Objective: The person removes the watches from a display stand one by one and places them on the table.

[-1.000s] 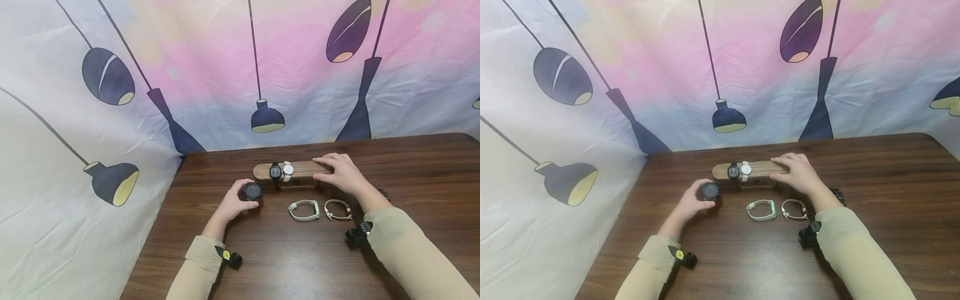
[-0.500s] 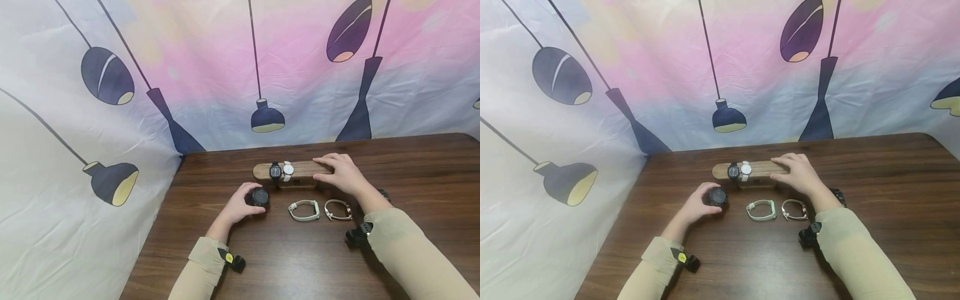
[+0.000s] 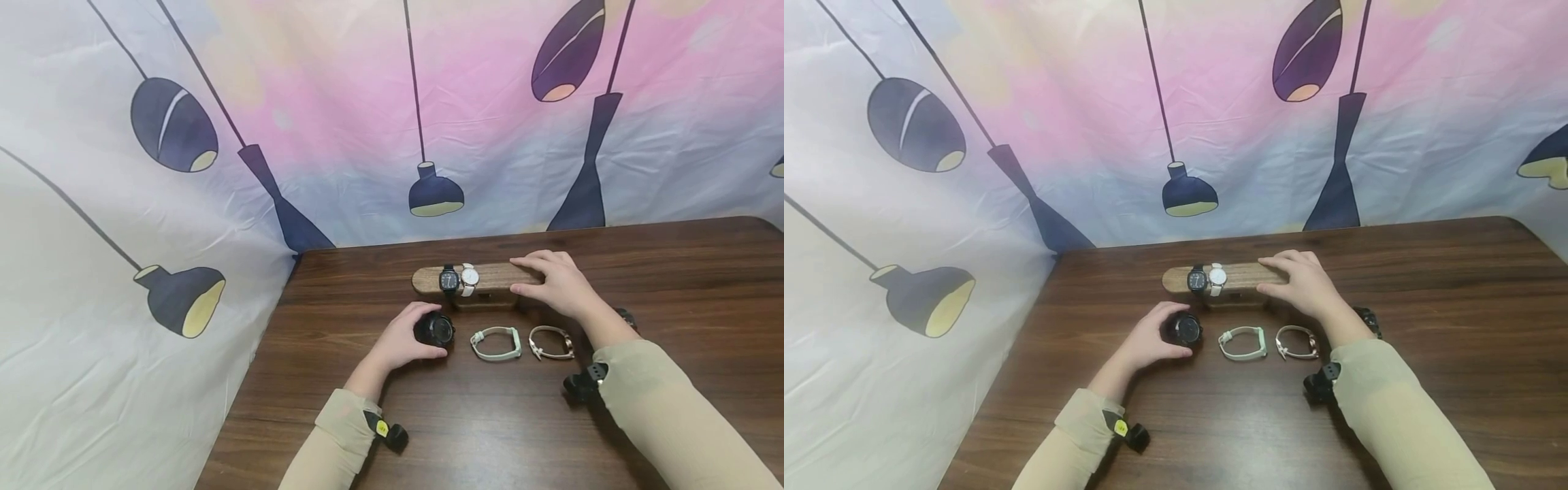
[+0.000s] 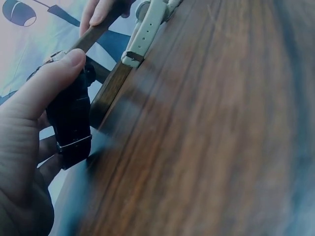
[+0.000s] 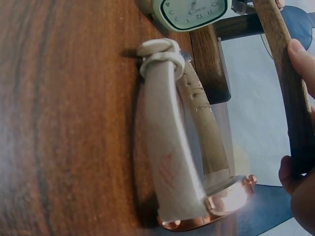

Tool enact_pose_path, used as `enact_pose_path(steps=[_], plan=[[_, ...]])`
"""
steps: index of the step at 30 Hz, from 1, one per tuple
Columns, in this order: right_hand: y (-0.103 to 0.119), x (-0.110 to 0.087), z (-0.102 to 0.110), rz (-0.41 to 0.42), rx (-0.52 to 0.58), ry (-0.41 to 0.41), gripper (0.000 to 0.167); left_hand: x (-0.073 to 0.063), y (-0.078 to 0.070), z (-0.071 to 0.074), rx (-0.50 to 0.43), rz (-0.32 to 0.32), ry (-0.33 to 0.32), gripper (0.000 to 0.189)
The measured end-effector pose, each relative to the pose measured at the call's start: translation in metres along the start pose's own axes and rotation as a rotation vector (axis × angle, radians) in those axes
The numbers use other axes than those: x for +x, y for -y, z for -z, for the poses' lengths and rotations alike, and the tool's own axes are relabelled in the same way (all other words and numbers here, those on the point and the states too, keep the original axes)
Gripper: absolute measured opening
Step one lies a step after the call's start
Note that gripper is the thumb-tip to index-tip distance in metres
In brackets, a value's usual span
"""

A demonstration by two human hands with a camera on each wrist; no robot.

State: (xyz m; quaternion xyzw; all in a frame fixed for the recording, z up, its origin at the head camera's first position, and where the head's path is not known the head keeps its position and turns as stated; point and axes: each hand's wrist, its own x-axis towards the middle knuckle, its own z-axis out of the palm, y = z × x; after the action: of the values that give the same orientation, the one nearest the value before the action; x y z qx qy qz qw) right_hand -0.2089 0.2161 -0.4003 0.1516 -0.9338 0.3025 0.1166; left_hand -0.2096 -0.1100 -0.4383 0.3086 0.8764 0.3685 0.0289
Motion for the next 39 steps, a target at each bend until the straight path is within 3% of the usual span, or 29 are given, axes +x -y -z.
enact_pose_path(steps=[12,21,32,39], plan=[[0.000,0.000,0.001,-0.004,0.003,-0.004,0.060,0.004,-0.004,-0.007,0.122,-0.078,0.013,0.069],[0.000,0.000,-0.001,0.001,0.003,-0.006,0.060,0.004,-0.006,-0.012,0.181,-0.080,0.010,0.068],[0.000,0.000,0.000,-0.013,-0.002,0.002,0.061,0.005,-0.012,-0.019,0.273,-0.155,-0.020,0.070],[-0.001,0.000,0.000,-0.012,0.000,0.003,0.061,0.004,-0.015,-0.019,0.296,-0.152,-0.019,0.070]])
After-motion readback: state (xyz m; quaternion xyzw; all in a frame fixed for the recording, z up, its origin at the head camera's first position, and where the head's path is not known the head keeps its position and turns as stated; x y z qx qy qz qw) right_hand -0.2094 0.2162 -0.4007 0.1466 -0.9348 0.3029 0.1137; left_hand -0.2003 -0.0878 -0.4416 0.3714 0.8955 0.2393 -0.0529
